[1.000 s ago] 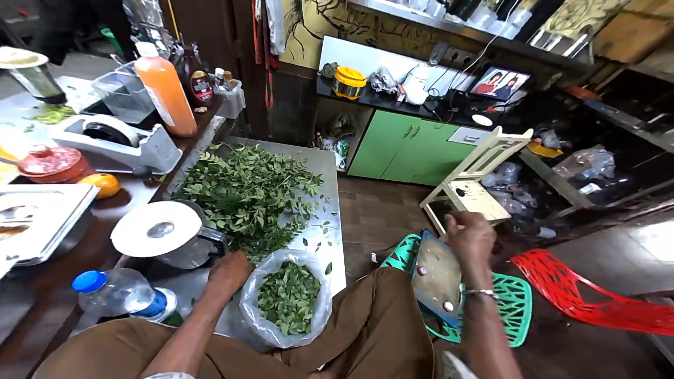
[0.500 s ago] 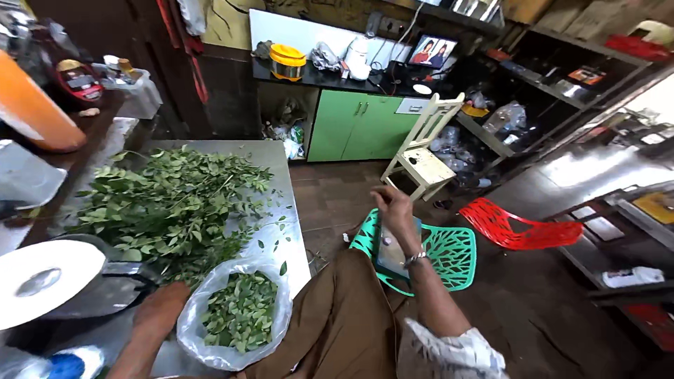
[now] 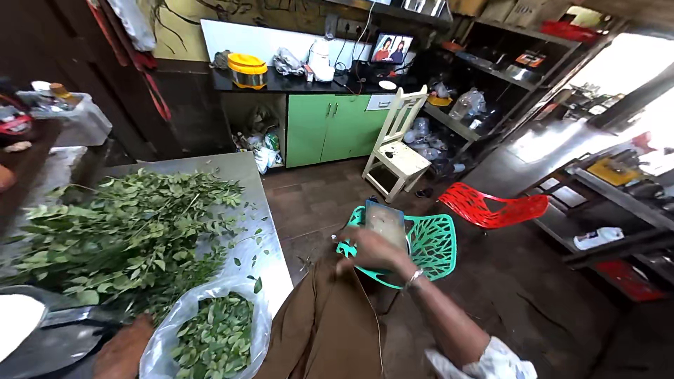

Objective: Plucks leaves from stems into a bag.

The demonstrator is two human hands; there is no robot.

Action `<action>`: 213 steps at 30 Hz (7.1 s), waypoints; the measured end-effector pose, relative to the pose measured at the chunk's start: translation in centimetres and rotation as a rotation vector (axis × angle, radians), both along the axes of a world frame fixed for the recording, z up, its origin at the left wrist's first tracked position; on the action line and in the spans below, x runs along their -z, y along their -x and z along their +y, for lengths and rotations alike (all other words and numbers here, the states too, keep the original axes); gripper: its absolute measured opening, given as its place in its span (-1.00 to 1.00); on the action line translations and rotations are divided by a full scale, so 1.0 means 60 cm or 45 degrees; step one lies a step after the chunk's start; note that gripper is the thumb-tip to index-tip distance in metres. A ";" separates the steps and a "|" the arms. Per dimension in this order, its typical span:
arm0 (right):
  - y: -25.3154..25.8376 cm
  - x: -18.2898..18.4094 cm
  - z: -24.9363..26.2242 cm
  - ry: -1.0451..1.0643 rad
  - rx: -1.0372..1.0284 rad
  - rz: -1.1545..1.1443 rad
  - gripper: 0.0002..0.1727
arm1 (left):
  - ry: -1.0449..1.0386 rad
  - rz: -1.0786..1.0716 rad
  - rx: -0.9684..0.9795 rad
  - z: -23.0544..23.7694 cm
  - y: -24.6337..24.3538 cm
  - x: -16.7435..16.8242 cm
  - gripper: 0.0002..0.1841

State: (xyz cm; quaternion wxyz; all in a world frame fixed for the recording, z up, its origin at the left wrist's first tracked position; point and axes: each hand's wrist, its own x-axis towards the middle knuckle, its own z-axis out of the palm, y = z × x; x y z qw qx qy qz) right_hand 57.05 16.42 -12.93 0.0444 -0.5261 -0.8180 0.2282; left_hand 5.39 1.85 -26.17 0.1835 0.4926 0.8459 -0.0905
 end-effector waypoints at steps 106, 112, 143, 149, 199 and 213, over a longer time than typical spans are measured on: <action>0.644 -0.037 -0.084 0.159 -0.706 0.897 -0.66 | -1.754 -2.036 -0.124 -0.014 0.036 -0.218 -0.65; 0.638 -0.032 -0.106 -0.584 -0.833 0.687 -0.67 | -1.656 -2.001 -0.109 -0.016 0.041 -0.216 -0.65; 0.612 0.013 -0.137 0.679 -0.734 1.107 -0.68 | -1.682 -2.339 -0.177 -0.020 0.057 -0.226 -0.66; 0.628 0.013 -0.123 0.420 -0.364 1.154 -0.76 | -1.430 -1.519 -0.036 -0.006 0.041 -0.217 -0.67; 0.478 0.115 -0.229 -0.268 -0.458 0.362 -0.59 | -1.685 -1.011 -0.669 -0.013 0.081 -0.224 -0.75; 0.575 0.001 -0.162 -0.033 -0.392 0.862 -0.59 | -1.782 -1.386 -0.388 0.000 0.012 -0.209 -0.77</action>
